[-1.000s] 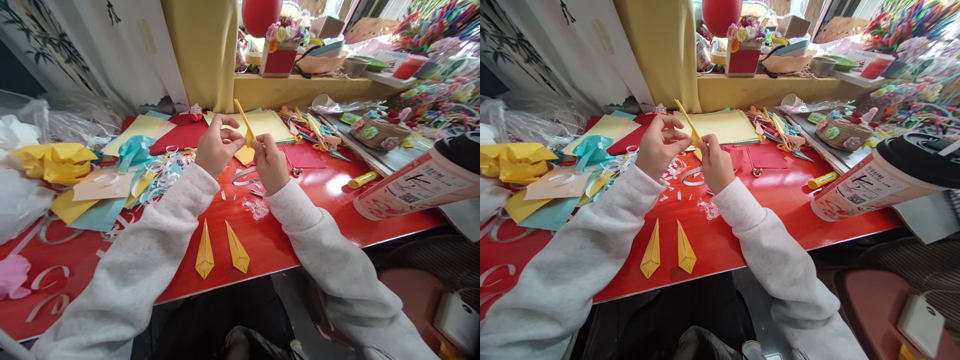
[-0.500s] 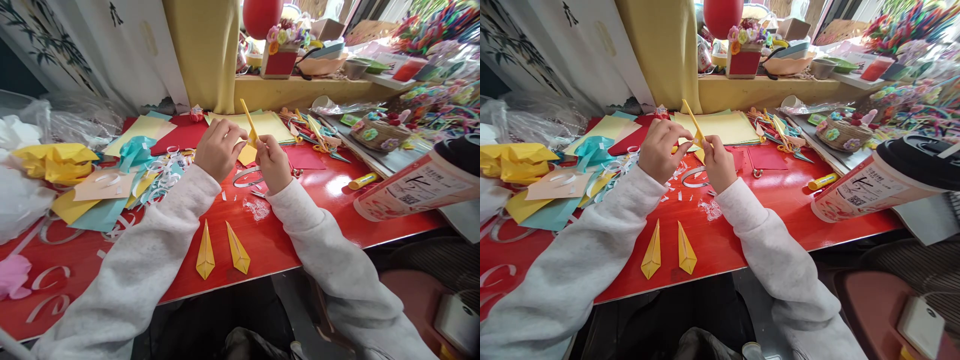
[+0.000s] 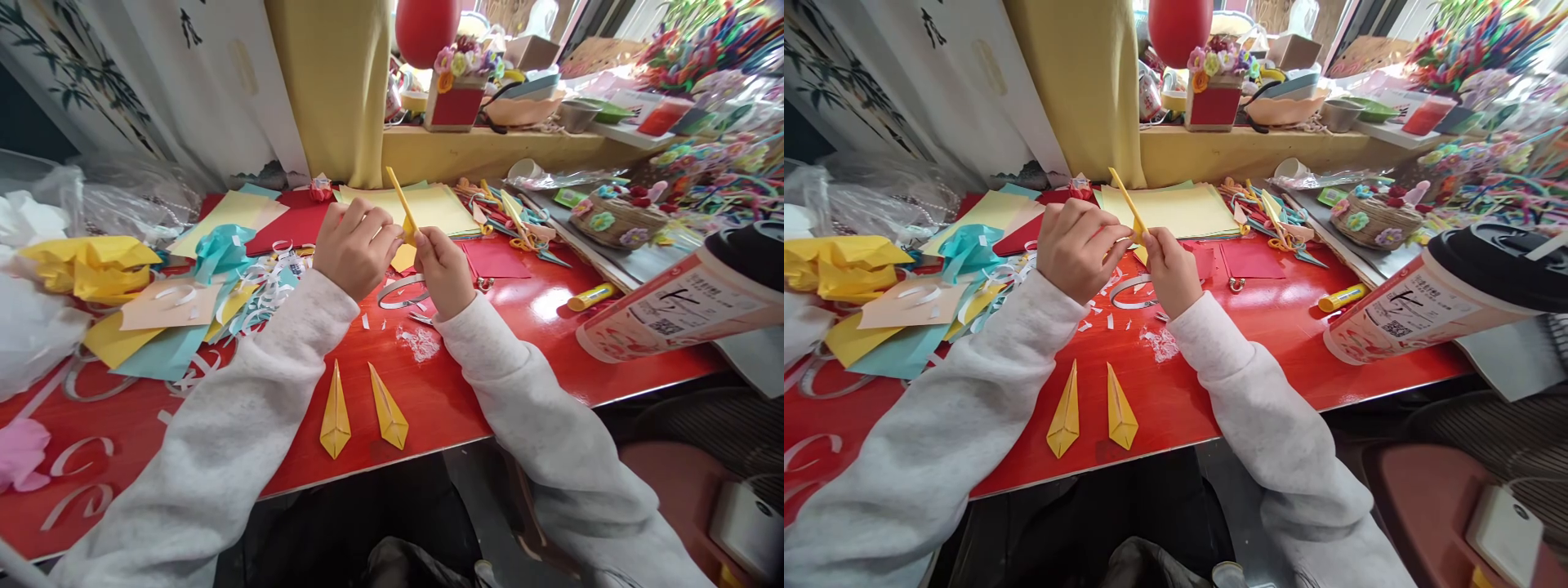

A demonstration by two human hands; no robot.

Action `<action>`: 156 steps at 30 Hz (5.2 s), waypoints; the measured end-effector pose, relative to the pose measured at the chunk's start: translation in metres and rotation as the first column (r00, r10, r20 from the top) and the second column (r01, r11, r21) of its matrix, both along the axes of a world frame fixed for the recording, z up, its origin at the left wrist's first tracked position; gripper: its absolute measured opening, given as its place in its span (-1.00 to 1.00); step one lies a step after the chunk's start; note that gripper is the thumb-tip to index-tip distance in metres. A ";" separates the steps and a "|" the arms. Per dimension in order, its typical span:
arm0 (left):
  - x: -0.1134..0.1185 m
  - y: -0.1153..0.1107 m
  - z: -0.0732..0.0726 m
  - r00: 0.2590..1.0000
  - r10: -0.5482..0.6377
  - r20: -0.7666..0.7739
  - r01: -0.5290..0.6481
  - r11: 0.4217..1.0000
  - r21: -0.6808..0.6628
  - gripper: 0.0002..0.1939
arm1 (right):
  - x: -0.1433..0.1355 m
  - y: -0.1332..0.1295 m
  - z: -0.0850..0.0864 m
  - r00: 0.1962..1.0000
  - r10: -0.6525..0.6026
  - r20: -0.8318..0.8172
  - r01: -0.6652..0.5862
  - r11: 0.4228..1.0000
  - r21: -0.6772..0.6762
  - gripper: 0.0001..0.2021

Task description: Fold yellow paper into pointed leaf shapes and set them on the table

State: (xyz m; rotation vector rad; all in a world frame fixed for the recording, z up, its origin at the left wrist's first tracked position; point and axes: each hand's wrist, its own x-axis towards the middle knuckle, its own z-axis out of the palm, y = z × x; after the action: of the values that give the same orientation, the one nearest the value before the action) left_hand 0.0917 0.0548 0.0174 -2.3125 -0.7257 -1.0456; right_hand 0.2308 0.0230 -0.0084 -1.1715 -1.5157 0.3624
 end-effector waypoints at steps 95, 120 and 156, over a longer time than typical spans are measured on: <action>-0.026 0.019 0.002 0.980 0.114 -0.160 -0.196 0.655 -0.730 -0.78 | 0.005 -0.001 0.001 0.987 -0.034 0.158 0.045 0.997 -0.065 -0.73; -0.007 0.010 -0.002 0.882 0.039 0.469 0.430 0.335 -0.838 -0.73 | 0.001 -0.001 -0.002 0.965 -0.004 0.263 0.027 0.996 -0.086 -0.78; -0.024 0.017 -0.015 0.990 -0.135 -0.049 0.089 0.843 -0.531 -0.80 | 0.006 -0.001 0.005 0.904 0.362 0.228 -0.264 0.892 -0.367 -0.60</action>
State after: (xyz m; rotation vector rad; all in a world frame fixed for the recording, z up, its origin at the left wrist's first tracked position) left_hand 0.0681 0.0715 0.0020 -2.8806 -0.9481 -0.8630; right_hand 0.2372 0.0218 -0.0038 -1.2750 -1.9710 0.7118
